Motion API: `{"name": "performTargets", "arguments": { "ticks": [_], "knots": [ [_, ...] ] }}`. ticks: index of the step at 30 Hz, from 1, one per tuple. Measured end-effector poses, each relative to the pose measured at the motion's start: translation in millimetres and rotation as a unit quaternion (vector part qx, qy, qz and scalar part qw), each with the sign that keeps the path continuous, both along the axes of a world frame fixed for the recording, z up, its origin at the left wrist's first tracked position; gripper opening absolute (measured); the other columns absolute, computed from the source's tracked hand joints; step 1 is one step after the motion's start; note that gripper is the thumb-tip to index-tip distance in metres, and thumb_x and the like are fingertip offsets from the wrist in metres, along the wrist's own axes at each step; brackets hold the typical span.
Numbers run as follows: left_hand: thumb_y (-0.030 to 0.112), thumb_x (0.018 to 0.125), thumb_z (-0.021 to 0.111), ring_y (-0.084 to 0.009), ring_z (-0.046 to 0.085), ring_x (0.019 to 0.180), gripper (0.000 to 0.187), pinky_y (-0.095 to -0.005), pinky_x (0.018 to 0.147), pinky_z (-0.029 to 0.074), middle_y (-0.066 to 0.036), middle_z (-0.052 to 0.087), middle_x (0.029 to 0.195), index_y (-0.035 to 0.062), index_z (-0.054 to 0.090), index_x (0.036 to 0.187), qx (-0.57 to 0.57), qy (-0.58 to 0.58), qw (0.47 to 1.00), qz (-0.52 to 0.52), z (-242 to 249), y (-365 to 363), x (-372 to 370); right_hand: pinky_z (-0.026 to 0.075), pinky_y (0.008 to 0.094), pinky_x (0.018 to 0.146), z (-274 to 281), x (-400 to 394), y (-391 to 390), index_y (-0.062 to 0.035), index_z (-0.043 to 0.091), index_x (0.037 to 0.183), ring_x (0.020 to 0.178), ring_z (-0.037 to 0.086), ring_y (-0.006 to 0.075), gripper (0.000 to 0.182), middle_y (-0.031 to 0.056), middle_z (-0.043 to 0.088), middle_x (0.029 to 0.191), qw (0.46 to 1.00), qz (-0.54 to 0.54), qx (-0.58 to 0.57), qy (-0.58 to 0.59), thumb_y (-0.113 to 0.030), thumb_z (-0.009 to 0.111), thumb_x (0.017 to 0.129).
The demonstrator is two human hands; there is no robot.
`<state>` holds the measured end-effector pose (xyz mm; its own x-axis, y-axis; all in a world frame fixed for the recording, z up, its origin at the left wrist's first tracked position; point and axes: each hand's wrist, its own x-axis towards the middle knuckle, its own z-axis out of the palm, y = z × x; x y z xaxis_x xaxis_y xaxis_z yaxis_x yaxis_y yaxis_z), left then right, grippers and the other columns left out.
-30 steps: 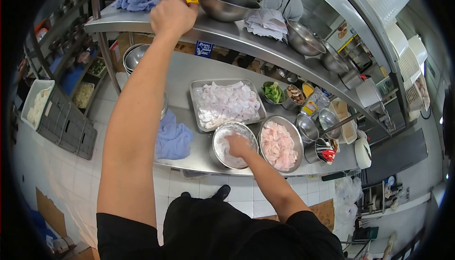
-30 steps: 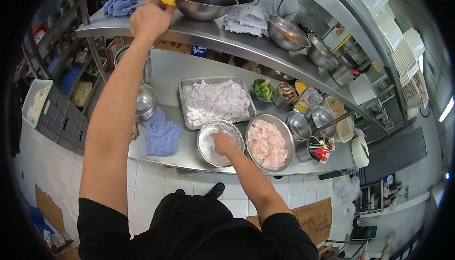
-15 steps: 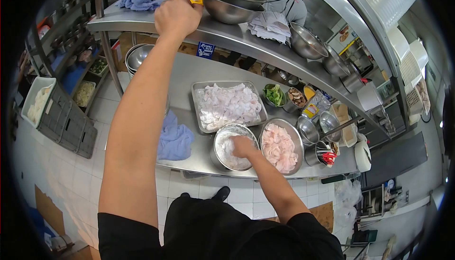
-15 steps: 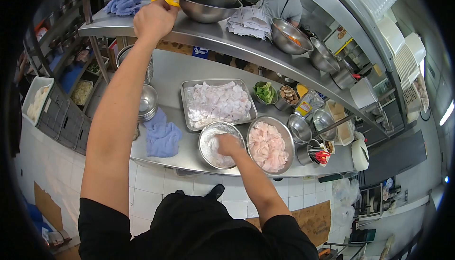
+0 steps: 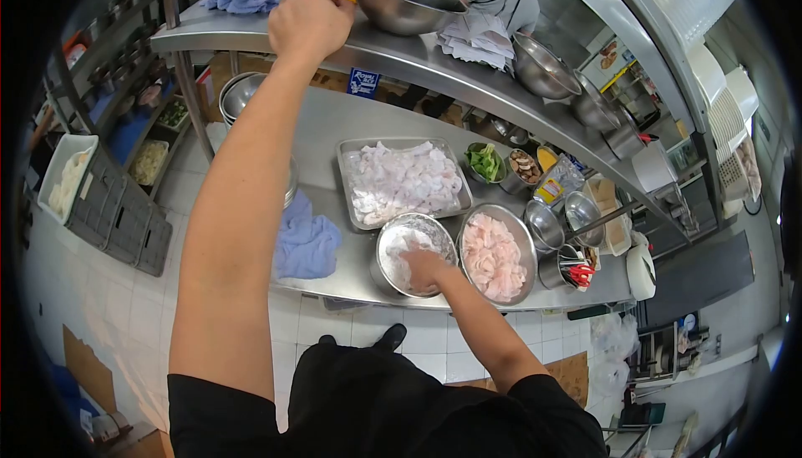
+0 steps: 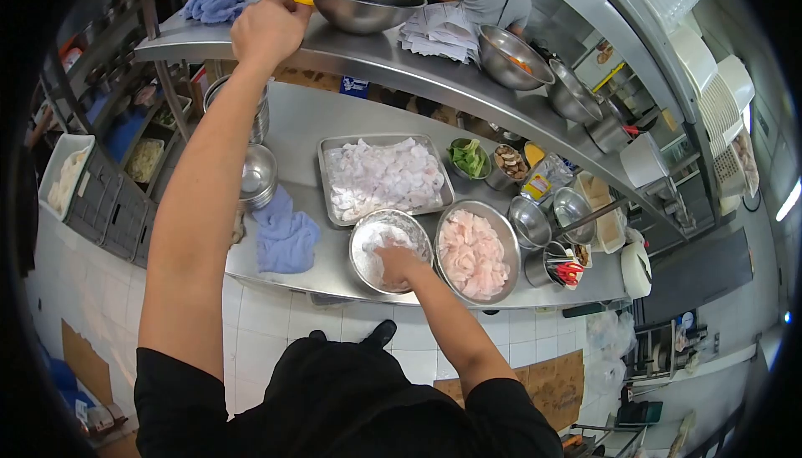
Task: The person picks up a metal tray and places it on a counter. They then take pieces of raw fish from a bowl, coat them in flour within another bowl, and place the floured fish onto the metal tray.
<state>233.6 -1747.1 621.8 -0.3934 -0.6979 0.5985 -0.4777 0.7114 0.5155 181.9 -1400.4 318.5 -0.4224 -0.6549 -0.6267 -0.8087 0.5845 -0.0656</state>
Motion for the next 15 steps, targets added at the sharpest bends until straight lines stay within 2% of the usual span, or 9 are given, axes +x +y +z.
{"name": "performTargets", "arguments": {
  "ticks": [3, 5, 9, 12, 14, 15],
  "knots": [
    [0.048, 0.091, 0.058, -0.0357, 0.07, 0.103, 0.045, -0.0461, 0.089, 0.054, -0.018, 0.075, 0.103, 0.0088, 0.076, 0.105, 0.006, 0.004, 1.0, -0.004, 0, 1, 1, 0.049, 0.0483, 0.105, -2, -3, 0, -0.0099, 0.042, 0.153, 0.125, 0.06, 0.0442, 0.085, 0.0275, 0.048, 0.149, 0.999, -0.025, -0.006, -0.022, -0.018, 0.072, 0.074],
    [0.048, 0.091, 0.058, -0.0359, 0.07, 0.102, 0.045, -0.0463, 0.089, 0.054, -0.018, 0.075, 0.102, 0.0087, 0.076, 0.105, 0.002, 0.002, 1.0, 0.002, 0, -2, -2, 0.051, 0.048, 0.103, -15, 9, 3, -0.0087, 0.046, 0.15, 0.123, 0.061, 0.0431, 0.081, 0.0274, 0.054, 0.144, 0.995, -0.059, -0.059, 0.058, -0.018, 0.073, 0.074],
    [0.048, 0.091, 0.059, -0.0362, 0.071, 0.1, 0.045, -0.0461, 0.088, 0.055, -0.018, 0.075, 0.101, 0.008, 0.076, 0.104, -0.007, 0.004, 1.0, 0.003, -1, 0, -1, 0.05, 0.0441, 0.104, -42, 0, -2, -0.01, 0.053, 0.145, 0.124, 0.062, 0.0382, 0.078, 0.0265, 0.058, 0.14, 0.979, -0.109, -0.14, 0.098, -0.015, 0.074, 0.071],
    [0.048, 0.091, 0.059, -0.0363, 0.071, 0.1, 0.045, -0.0458, 0.087, 0.055, -0.018, 0.075, 0.101, 0.0074, 0.076, 0.102, -0.001, 0.004, 1.0, -0.006, -1, 0, 1, 0.05, 0.0412, 0.104, -51, -28, 10, -0.0076, 0.057, 0.142, 0.123, 0.063, 0.0366, 0.076, 0.0267, 0.061, 0.136, 0.971, -0.125, -0.2, 0.04, -0.014, 0.077, 0.069],
    [0.047, 0.091, 0.059, -0.0363, 0.071, 0.099, 0.045, -0.0458, 0.087, 0.055, -0.018, 0.075, 0.101, 0.0075, 0.076, 0.102, -0.002, 0.005, 1.0, 0.001, -2, -3, -2, 0.05, 0.0404, 0.105, -74, -53, 26, -0.0071, 0.057, 0.142, 0.124, 0.062, 0.0355, 0.078, 0.026, 0.062, 0.135, 0.916, -0.224, -0.311, -0.118, -0.015, 0.08, 0.067],
    [0.047, 0.091, 0.058, -0.0363, 0.071, 0.099, 0.045, -0.0457, 0.088, 0.055, -0.018, 0.075, 0.1, 0.0075, 0.076, 0.102, -0.005, 0.007, 1.0, 0.004, -2, -3, -3, 0.049, 0.0422, 0.107, -72, -60, 28, -0.0078, 0.051, 0.148, 0.125, 0.061, 0.0386, 0.088, 0.026, 0.059, 0.139, 0.916, -0.223, -0.276, -0.187, -0.017, 0.081, 0.066]
  ]
}}
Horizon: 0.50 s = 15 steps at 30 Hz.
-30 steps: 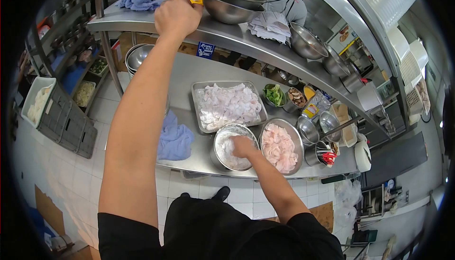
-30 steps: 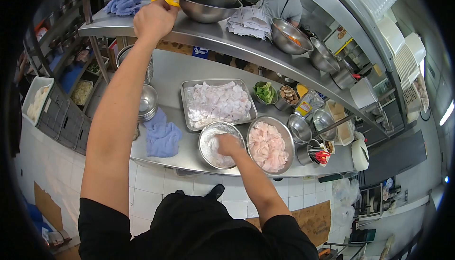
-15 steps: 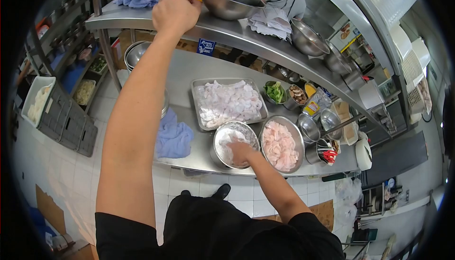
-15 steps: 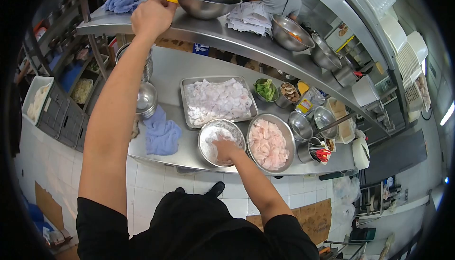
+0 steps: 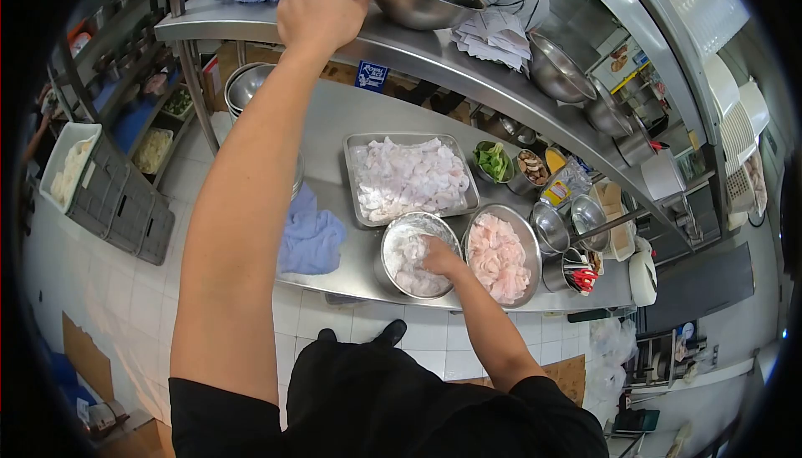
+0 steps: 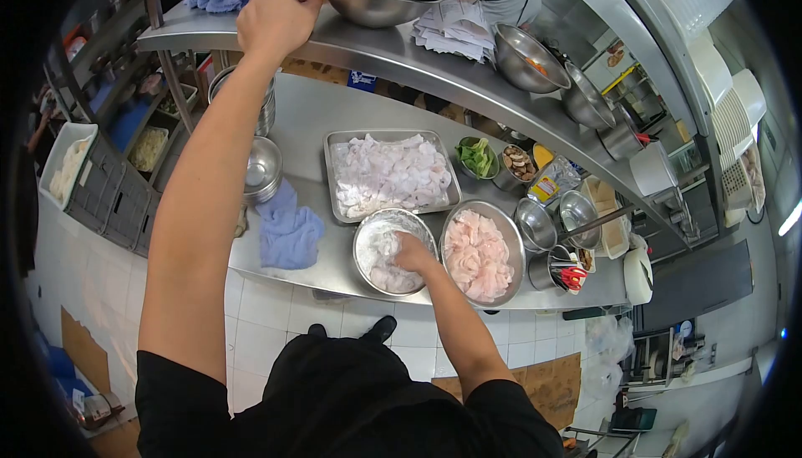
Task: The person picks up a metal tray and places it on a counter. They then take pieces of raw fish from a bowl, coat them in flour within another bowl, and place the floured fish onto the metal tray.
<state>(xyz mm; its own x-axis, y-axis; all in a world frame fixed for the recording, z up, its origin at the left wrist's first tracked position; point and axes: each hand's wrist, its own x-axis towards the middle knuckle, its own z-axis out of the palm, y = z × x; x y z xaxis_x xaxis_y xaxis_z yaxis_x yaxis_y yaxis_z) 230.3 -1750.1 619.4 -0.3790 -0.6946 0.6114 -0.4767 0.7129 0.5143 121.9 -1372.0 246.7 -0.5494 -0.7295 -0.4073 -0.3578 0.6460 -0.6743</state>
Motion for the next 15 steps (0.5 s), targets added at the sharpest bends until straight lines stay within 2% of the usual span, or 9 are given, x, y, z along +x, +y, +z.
{"name": "performTargets", "arguments": {
  "ticks": [1, 2, 3, 4, 7, 8, 9, 11, 15],
  "knots": [
    [0.047, 0.091, 0.058, -0.0363, 0.071, 0.099, 0.045, -0.0457, 0.088, 0.055, -0.018, 0.075, 0.1, 0.0075, 0.076, 0.102, 0.001, 0.0, 1.0, 0.001, 0, -1, -1, 0.049, 0.0422, 0.107, -2, 0, 1, -0.0078, 0.051, 0.148, 0.125, 0.061, 0.0386, 0.088, 0.026, 0.059, 0.139, 1.0, 0.001, 0.001, 0.0, -0.017, 0.081, 0.066],
    [0.047, 0.091, 0.058, -0.0363, 0.071, 0.099, 0.045, -0.0459, 0.088, 0.055, -0.018, 0.075, 0.101, 0.0077, 0.076, 0.102, 0.003, -0.003, 1.0, -0.004, 0, 0, 0, 0.048, 0.0437, 0.107, 10, 12, 0, -0.0085, 0.049, 0.15, 0.125, 0.061, 0.0405, 0.088, 0.0276, 0.054, 0.144, 0.987, 0.102, 0.085, 0.091, -0.018, 0.081, 0.068],
    [0.047, 0.091, 0.058, -0.0363, 0.071, 0.099, 0.045, -0.0461, 0.088, 0.055, -0.018, 0.075, 0.101, 0.0078, 0.076, 0.103, 0.006, -0.006, 1.0, -0.01, 1, 0, 1, 0.048, 0.0451, 0.107, 23, 27, -2, -0.0092, 0.046, 0.151, 0.126, 0.06, 0.0423, 0.089, 0.0292, 0.049, 0.149, 0.948, 0.2, 0.168, 0.181, -0.018, 0.08, 0.069],
    [0.047, 0.091, 0.058, -0.0363, 0.071, 0.099, 0.045, -0.0461, 0.088, 0.055, -0.018, 0.075, 0.101, 0.0078, 0.076, 0.103, 0.006, -0.007, 1.0, -0.01, 1, 0, 1, 0.048, 0.0476, 0.107, 39, 54, -6, -0.0123, 0.044, 0.152, 0.126, 0.059, 0.0444, 0.084, 0.031, 0.043, 0.153, 0.932, 0.207, 0.188, 0.229, -0.016, 0.074, 0.074],
    [0.047, 0.091, 0.058, -0.0363, 0.071, 0.099, 0.044, -0.0462, 0.088, 0.055, -0.018, 0.075, 0.1, 0.0078, 0.076, 0.103, 0.006, 0.006, 1.0, 0.004, 1, 2, 0, 0.049, 0.0481, 0.105, 55, 82, -29, -0.0146, 0.049, 0.149, 0.126, 0.06, 0.0428, 0.075, 0.0315, 0.045, 0.151, 0.94, 0.137, 0.23, 0.213, -0.011, 0.067, 0.076],
    [0.047, 0.091, 0.058, -0.0364, 0.071, 0.099, 0.044, -0.0461, 0.088, 0.055, -0.018, 0.075, 0.1, 0.0079, 0.076, 0.103, 0.008, 0.004, 1.0, -0.003, 0, 1, 1, 0.05, 0.0484, 0.104, 58, 85, -31, -0.017, 0.051, 0.148, 0.123, 0.062, 0.0414, 0.073, 0.0294, 0.047, 0.15, 0.936, 0.117, 0.216, 0.252, -0.007, 0.063, 0.076],
    [0.047, 0.091, 0.058, -0.0365, 0.071, 0.099, 0.044, -0.046, 0.087, 0.055, -0.018, 0.075, 0.1, 0.0081, 0.076, 0.103, 0.008, 0.001, 1.0, -0.009, 0, 0, 1, 0.05, 0.0484, 0.104, 49, 77, -30, -0.017, 0.051, 0.148, 0.123, 0.062, 0.0414, 0.073, 0.0294, 0.047, 0.15, 0.936, 0.116, 0.215, 0.253, -0.007, 0.063, 0.076],
    [0.047, 0.091, 0.058, -0.0364, 0.071, 0.098, 0.044, -0.046, 0.087, 0.055, -0.017, 0.075, 0.1, 0.0083, 0.076, 0.103, 0.003, 0.004, 1.0, -0.009, -1, 0, 1, 0.05, 0.0479, 0.104, 29, 51, -23, -0.013, 0.052, 0.147, 0.123, 0.061, 0.0428, 0.074, 0.0272, 0.05, 0.149, 0.957, 0.077, 0.143, 0.242, -0.01, 0.066, 0.074],
    [0.047, 0.091, 0.058, -0.0363, 0.071, 0.098, 0.044, -0.046, 0.088, 0.055, -0.018, 0.075, 0.1, 0.0087, 0.076, 0.103, 0.015, 0.005, 1.0, -0.016, 2, 1, 3, 0.05, 0.047, 0.104, 23, 22, -13, -0.0077, 0.05, 0.147, 0.126, 0.059, 0.044, 0.077, 0.0254, 0.051, 0.149, 0.973, 0.078, 0.103, 0.19, -0.013, 0.068, 0.073]
  ]
}}
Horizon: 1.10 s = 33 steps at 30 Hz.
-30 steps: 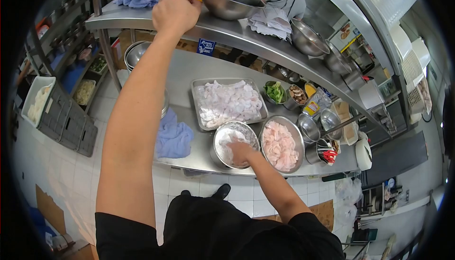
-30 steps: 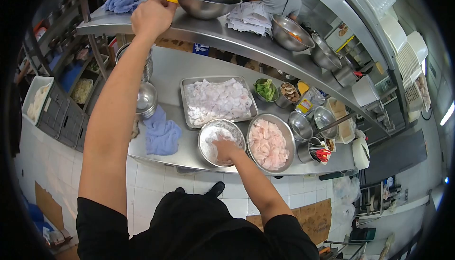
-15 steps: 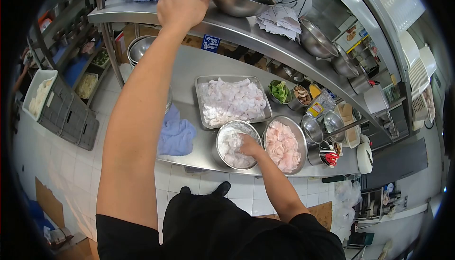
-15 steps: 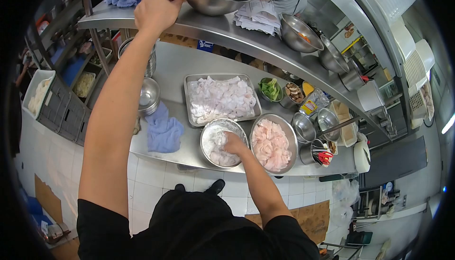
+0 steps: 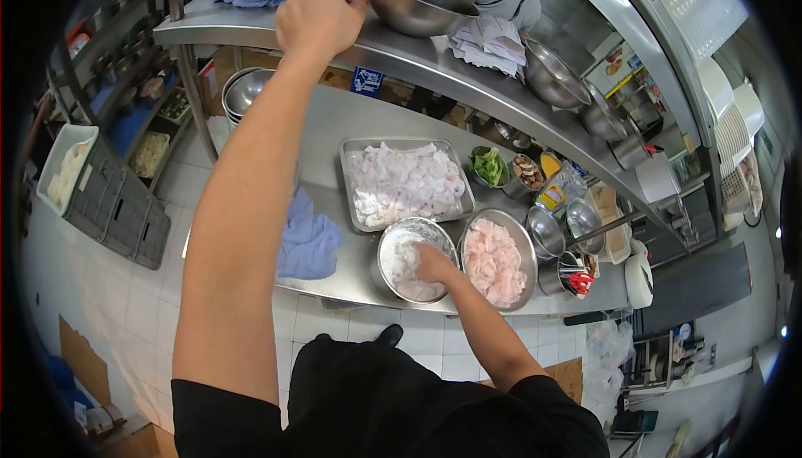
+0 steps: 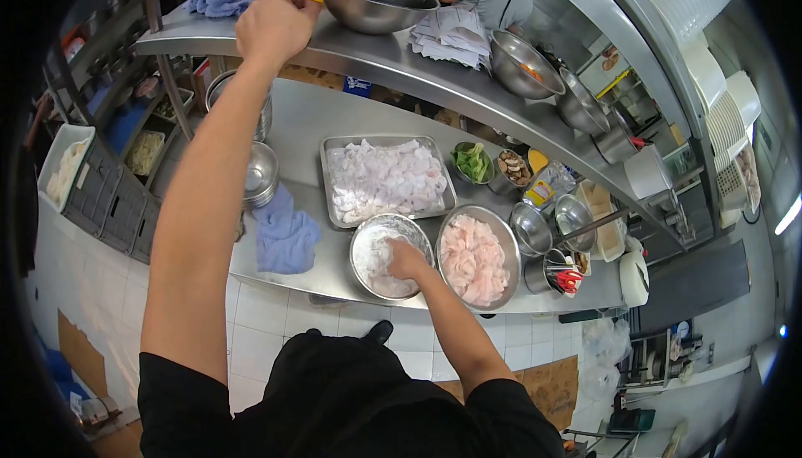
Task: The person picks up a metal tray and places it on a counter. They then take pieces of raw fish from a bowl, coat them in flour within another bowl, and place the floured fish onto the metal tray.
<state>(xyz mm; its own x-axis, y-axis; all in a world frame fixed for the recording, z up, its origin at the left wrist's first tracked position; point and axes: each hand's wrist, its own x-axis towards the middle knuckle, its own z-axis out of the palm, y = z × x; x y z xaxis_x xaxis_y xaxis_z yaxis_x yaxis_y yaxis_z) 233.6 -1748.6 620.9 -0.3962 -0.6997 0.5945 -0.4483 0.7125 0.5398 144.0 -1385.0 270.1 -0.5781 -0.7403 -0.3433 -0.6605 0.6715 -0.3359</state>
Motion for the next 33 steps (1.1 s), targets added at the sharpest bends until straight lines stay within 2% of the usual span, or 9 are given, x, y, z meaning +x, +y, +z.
{"name": "performTargets", "arguments": {
  "ticks": [2, 7, 14, 16, 18, 23, 26, 28, 33],
  "knots": [
    [0.047, 0.091, 0.058, -0.0363, 0.071, 0.099, 0.044, -0.0461, 0.088, 0.055, -0.018, 0.075, 0.1, 0.0086, 0.076, 0.103, -0.001, 0.002, 1.0, 0.008, 0, -1, -1, 0.051, 0.0466, 0.103, -7, 7, 7, -0.0041, 0.048, 0.148, 0.129, 0.056, 0.0434, 0.079, 0.0258, 0.05, 0.15, 0.995, 0.085, 0.046, -0.017, -0.016, 0.07, 0.072],
    [0.046, 0.091, 0.059, -0.0362, 0.071, 0.099, 0.043, -0.0461, 0.088, 0.055, -0.018, 0.075, 0.1, 0.0085, 0.076, 0.103, -0.012, 0.011, 1.0, 0.013, -3, -4, -5, 0.04, 0.0436, 0.114, 7, 45, -22, -0.0049, 0.046, 0.15, 0.139, 0.047, 0.0413, 0.089, 0.0286, 0.044, 0.153, 0.99, -0.021, 0.127, 0.058, -0.033, 0.082, 0.074],
    [0.052, 0.088, 0.064, -0.0345, 0.072, 0.097, 0.04, -0.0455, 0.086, 0.055, -0.013, 0.077, 0.099, 0.0187, 0.079, 0.105, 0.001, -0.001, 0.999, 0.032, -3, -5, -8, 0.052, 0.0407, 0.1, 11, -15, 6, 0.0012, 0.059, 0.134, 0.115, 0.066, 0.0323, 0.07, 0.0215, 0.066, 0.126, 0.991, -0.064, -0.117, -0.006, -0.019, 0.087, 0.073],
    [0.052, 0.088, 0.064, -0.0344, 0.072, 0.097, 0.04, -0.0453, 0.086, 0.055, -0.012, 0.077, 0.099, 0.0186, 0.079, 0.105, -0.001, -0.007, 0.999, 0.035, -2, -4, -7, 0.058, 0.0402, 0.087, 37, -29, 4, -0.0004, 0.06, 0.13, 0.106, 0.071, 0.0298, 0.057, 0.0158, 0.07, 0.119, 0.908, -0.166, -0.238, -0.303, -0.003, 0.081, 0.077],
    [0.046, 0.09, 0.06, -0.0361, 0.071, 0.097, 0.043, -0.0457, 0.086, 0.056, -0.017, 0.075, 0.098, 0.0082, 0.076, 0.102, -0.001, 0.0, 1.0, 0.012, 0, 0, -3, 0.061, 0.0412, 0.081, 55, -47, -5, -0.0006, 0.062, 0.129, 0.104, 0.071, 0.0279, 0.05, 0.0143, 0.071, 0.113, 0.857, -0.292, -0.267, -0.33, 0.003, 0.075, 0.081],
    [0.045, 0.09, 0.06, -0.0364, 0.072, 0.095, 0.042, -0.0458, 0.085, 0.056, -0.018, 0.075, 0.097, 0.0077, 0.076, 0.101, -0.006, 0.01, 1.0, 0.014, -2, 0, -5, 0.061, 0.0431, 0.084, 85, -97, -61, 0.0001, 0.056, 0.134, 0.104, 0.071, 0.0312, 0.054, 0.0137, 0.071, 0.109, 0.759, -0.25, -0.38, -0.465, -0.001, 0.076, 0.084],
    [0.044, 0.09, 0.06, -0.0367, 0.072, 0.095, 0.042, -0.0457, 0.085, 0.056, -0.019, 0.075, 0.096, 0.0072, 0.076, 0.1, -0.007, 0.011, 1.0, 0.013, -1, 1, -3, 0.059, 0.0463, 0.091, 67, -119, -116, -0.0004, 0.053, 0.139, 0.117, 0.066, 0.039, 0.06, 0.0209, 0.068, 0.122, 0.829, -0.305, -0.4, -0.244, -0.007, 0.076, 0.084],
    [0.043, 0.089, 0.06, -0.0368, 0.072, 0.095, 0.041, -0.0457, 0.085, 0.056, -0.019, 0.075, 0.095, 0.007, 0.077, 0.099, -0.01, 0.009, 1.0, 0.016, -2, -2, -6, 0.053, 0.0462, 0.101, 44, -133, -144, -0.001, 0.045, 0.146, 0.128, 0.057, 0.0447, 0.073, 0.028, 0.057, 0.139, 0.973, -0.143, -0.18, 0.027, -0.019, 0.076, 0.082],
    [0.052, 0.086, 0.065, -0.0351, 0.072, 0.094, 0.04, -0.0452, 0.084, 0.056, -0.013, 0.076, 0.094, 0.0165, 0.079, 0.099, 0.002, 0.011, 0.999, 0.037, -6, -8, -13, 0.047, 0.0455, 0.109, -34, -134, -196, -0.0002, 0.039, 0.15, 0.133, 0.053, 0.0422, 0.083, 0.0296, 0.053, 0.144, 0.991, -0.086, -0.021, 0.097, -0.029, 0.073, 0.08]
  ]
}}
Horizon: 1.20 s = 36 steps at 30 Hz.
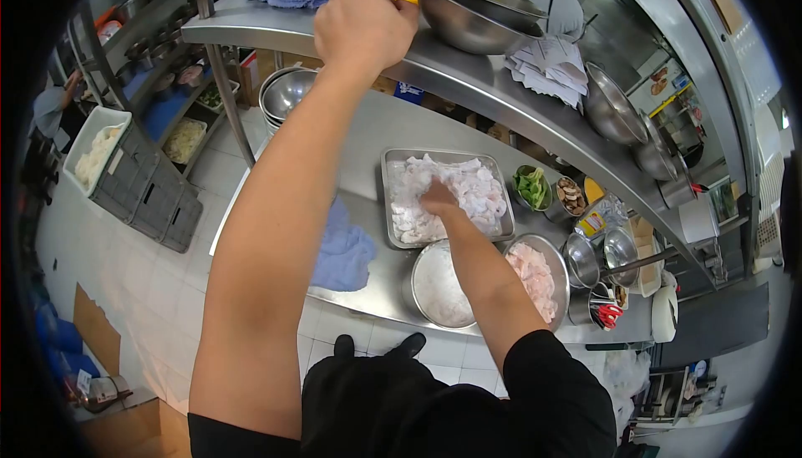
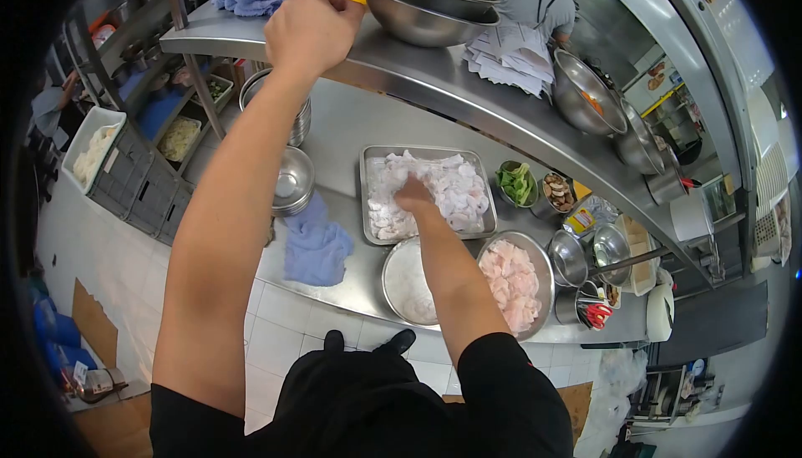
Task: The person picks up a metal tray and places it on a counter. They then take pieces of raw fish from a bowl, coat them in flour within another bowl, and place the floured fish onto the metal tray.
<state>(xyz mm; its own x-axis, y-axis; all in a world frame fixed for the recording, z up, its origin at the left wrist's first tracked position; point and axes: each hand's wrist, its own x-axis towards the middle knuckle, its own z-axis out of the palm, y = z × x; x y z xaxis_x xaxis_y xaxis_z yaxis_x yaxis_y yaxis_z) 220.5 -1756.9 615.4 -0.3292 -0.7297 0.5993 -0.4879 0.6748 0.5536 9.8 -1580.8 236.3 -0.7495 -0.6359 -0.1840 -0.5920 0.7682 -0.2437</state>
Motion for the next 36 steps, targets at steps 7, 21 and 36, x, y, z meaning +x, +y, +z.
{"name": "performTargets", "arguments": {
  "ticks": [7, 21, 36],
  "knots": [
    [0.052, 0.086, 0.065, -0.0347, 0.073, 0.095, 0.04, -0.0453, 0.085, 0.056, -0.013, 0.077, 0.095, 0.0177, 0.08, 0.1, -0.009, 0.002, 1.0, 0.001, 0, 1, 1, 0.048, 0.0458, 0.107, 84, -1, 32, -0.0052, 0.046, 0.149, 0.128, 0.058, 0.0404, 0.074, 0.0238, 0.06, 0.139, 0.998, 0.05, -0.004, -0.025, -0.028, 0.07, 0.083],
    [0.056, 0.088, 0.062, -0.0343, 0.072, 0.099, 0.045, -0.0455, 0.087, 0.056, -0.013, 0.077, 0.101, 0.0207, 0.079, 0.109, -0.008, -0.012, 1.0, -0.005, 5, 9, 8, 0.053, 0.0476, 0.097, 80, 172, 193, -0.016, 0.073, 0.118, 0.114, 0.067, 0.0361, 0.048, 0.0159, 0.071, 0.121, 0.942, 0.139, 0.301, -0.046, -0.029, 0.082, 0.073],
    [0.053, 0.09, 0.059, -0.0352, 0.072, 0.099, 0.047, -0.045, 0.088, 0.055, -0.016, 0.076, 0.101, 0.0123, 0.077, 0.106, 0.004, -0.014, 1.0, -0.02, 5, 9, 10, 0.051, 0.0452, 0.101, 181, 37, 250, -0.0043, 0.066, 0.129, 0.117, 0.065, 0.0407, 0.065, 0.0267, 0.068, 0.122, 0.993, -0.054, -0.077, 0.073, -0.042, 0.081, 0.079]
  ]
}}
